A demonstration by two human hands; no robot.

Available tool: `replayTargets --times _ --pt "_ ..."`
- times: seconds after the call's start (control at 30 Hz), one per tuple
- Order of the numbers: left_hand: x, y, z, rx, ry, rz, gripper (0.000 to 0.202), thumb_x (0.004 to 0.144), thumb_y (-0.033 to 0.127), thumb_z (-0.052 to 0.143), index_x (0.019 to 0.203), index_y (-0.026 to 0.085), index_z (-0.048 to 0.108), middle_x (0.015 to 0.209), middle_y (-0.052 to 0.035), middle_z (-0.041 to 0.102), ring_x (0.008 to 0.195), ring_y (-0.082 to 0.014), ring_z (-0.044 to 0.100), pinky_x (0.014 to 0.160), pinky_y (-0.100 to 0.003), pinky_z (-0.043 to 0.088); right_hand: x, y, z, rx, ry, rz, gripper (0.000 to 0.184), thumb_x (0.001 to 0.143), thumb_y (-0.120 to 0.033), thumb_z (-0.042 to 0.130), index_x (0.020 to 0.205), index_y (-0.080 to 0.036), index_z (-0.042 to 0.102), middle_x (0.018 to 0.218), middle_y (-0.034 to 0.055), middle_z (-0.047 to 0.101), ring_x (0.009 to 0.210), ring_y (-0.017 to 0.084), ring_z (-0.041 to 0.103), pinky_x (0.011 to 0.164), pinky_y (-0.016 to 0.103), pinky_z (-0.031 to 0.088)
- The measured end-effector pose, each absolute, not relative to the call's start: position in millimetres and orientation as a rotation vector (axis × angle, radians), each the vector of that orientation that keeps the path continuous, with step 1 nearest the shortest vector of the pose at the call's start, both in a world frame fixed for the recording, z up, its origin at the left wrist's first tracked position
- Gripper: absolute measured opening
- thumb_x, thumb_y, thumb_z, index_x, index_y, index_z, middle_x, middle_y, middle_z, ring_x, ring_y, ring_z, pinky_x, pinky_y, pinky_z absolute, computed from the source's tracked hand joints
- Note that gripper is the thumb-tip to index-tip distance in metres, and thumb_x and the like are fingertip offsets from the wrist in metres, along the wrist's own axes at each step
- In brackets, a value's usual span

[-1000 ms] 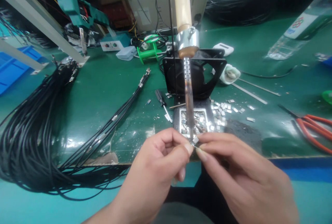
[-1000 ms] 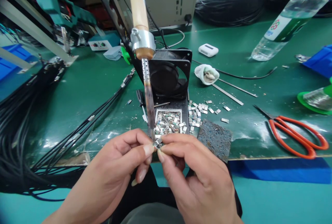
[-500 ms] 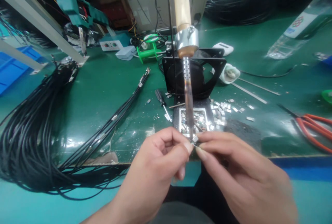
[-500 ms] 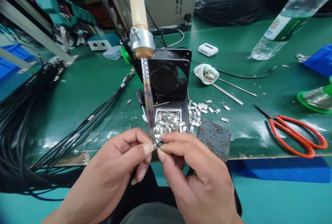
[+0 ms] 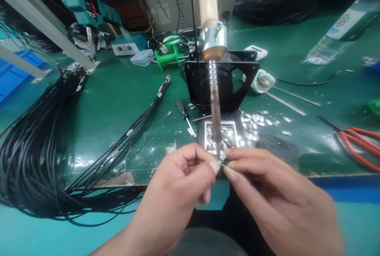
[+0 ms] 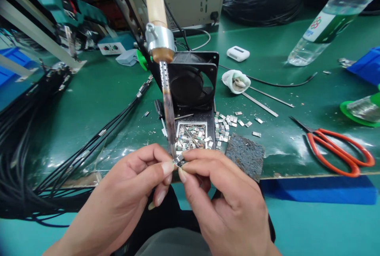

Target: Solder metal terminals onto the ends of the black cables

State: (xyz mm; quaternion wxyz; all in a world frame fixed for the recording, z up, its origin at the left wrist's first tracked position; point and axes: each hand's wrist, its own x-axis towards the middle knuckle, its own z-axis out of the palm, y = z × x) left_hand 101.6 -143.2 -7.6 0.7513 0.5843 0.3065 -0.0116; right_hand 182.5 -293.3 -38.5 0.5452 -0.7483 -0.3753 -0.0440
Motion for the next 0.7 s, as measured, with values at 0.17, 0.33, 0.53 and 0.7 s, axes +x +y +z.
replayTargets --times 0.17,0.33,0.53,0.7 --pt "100 -144 -8 1.266 0.688 -0.033 0.010 0.087 0.016 0.062 0.078 0.018 0.064 0.062 0.0032 0.054 0.057 -0.0088 0.046 0.057 -0.021 0.037 181 -293 -40 -1.797 -0.882 -0.090 0.012 0.091 -0.006 0.069 0.092 -0.018 0.072 0.112 -0.0087 0.068 0.103 -0.010 0.066 0.098 -0.010 0.049" --pt "99 -145 -8 1.276 0.690 -0.050 0.012 0.091 0.022 0.065 0.080 0.018 0.064 0.062 0.0034 0.054 0.057 -0.0089 0.046 0.057 -0.022 0.036 181 -296 -41 -1.811 -0.882 -0.075 0.012 0.091 -0.006 0.069 0.093 -0.018 0.071 0.112 -0.0096 0.068 0.103 -0.011 0.066 0.098 -0.010 0.049" --pt "91 -145 -12 1.310 0.655 -0.099 0.022 0.096 0.033 0.069 0.081 0.018 0.064 0.063 0.0034 0.054 0.057 -0.0088 0.046 0.057 -0.024 0.034 179 -303 -42 -1.831 -0.875 0.009 0.006 0.094 -0.010 0.067 0.093 -0.016 0.070 0.109 -0.0061 0.068 0.097 -0.010 0.067 0.089 -0.011 0.051" --pt "83 -144 -13 1.311 0.575 -0.169 0.024 0.094 0.037 0.076 0.084 0.016 0.070 0.069 0.0022 0.058 0.062 -0.0082 0.049 0.061 -0.021 0.037 178 -307 -40 -1.750 -0.765 0.218 0.015 0.102 -0.019 0.058 0.092 -0.010 0.063 0.093 -0.0005 0.066 0.079 -0.006 0.067 0.074 -0.007 0.054"
